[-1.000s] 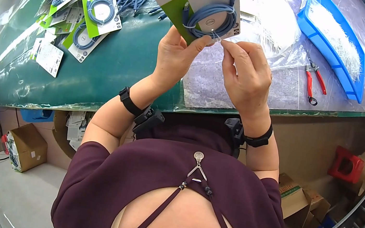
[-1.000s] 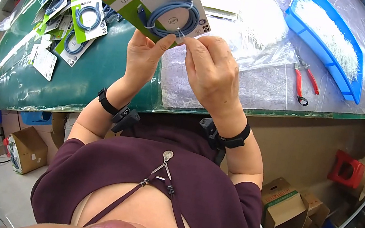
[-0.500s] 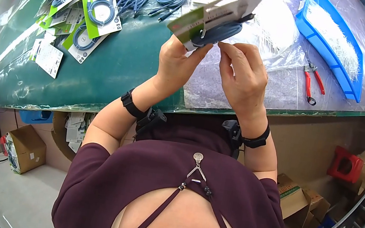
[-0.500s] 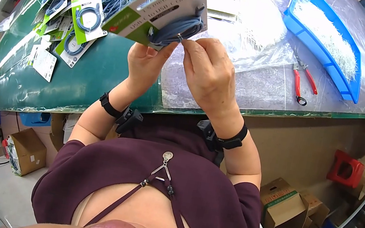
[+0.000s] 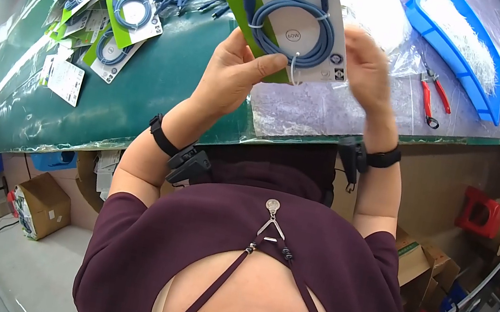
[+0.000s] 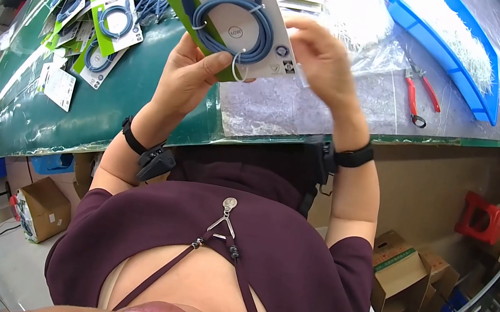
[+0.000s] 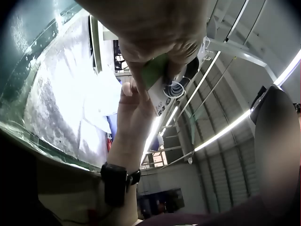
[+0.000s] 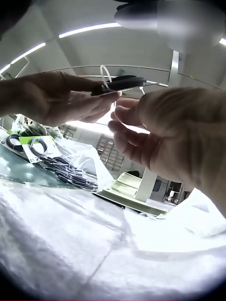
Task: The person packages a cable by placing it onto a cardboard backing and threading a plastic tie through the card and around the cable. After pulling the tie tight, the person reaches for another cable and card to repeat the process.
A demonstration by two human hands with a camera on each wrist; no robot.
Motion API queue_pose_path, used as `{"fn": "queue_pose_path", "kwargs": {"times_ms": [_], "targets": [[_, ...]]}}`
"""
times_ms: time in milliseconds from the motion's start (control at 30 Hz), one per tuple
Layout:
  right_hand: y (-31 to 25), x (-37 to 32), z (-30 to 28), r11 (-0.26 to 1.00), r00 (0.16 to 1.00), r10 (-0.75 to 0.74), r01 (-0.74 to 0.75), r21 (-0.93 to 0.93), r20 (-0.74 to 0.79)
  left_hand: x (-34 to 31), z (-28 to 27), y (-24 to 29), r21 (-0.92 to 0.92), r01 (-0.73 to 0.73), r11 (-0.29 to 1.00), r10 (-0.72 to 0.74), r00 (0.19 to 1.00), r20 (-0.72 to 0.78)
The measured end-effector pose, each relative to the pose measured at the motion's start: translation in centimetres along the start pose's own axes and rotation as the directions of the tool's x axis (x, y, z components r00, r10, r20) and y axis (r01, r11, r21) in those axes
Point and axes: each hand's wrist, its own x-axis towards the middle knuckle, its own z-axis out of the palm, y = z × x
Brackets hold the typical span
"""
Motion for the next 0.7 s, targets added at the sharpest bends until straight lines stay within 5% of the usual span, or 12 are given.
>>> {"fn": "queue_pose_path", "kwargs": {"times_ms": [33,167,333,433,600,700], "targets": [[0.5,-0.1,0.2,0.996,0.986,-0.071,0.062,0.065,0.148,0.0,0.3,0.2,-0.038,0.045,0.998,-0.044,0.998,0.033],[0.5,-0.9,0.8,0.981,0.971,-0.138,0.161,-0.106,0.195,-0.4,0.9,0.2,-0.017,0.047,0.999,-0.047,0.998,0.040],[0.1,-0.8,1.6,0.928,0.969,-0.202,0.235,-0.289,0.141,-0.5,1.0,0.5,-0.061,0.142,0.988,-0.142,0.990,0.010],[1.0,-0.8,2.2,0.880,0.946,-0.324,0.313,-0.357,0.030,-0.7,1.2,0.9,-0.127,0.062,0.990,-0.062,0.998,0.001],[0.4,-1.3,2.5,0.979,0.973,-0.192,0.182,-0.088,-0.130,-0.5,1.7,2.0,0.000,0.006,1.000,-0.006,1.000,0.023],[-0.4,-1.5,1.8,0.979,0.983,-0.161,0.171,-0.111,0.088,-0.2,1.6,1.5,-0.020,0.099,0.995,-0.098,0.994,0.041]]}}
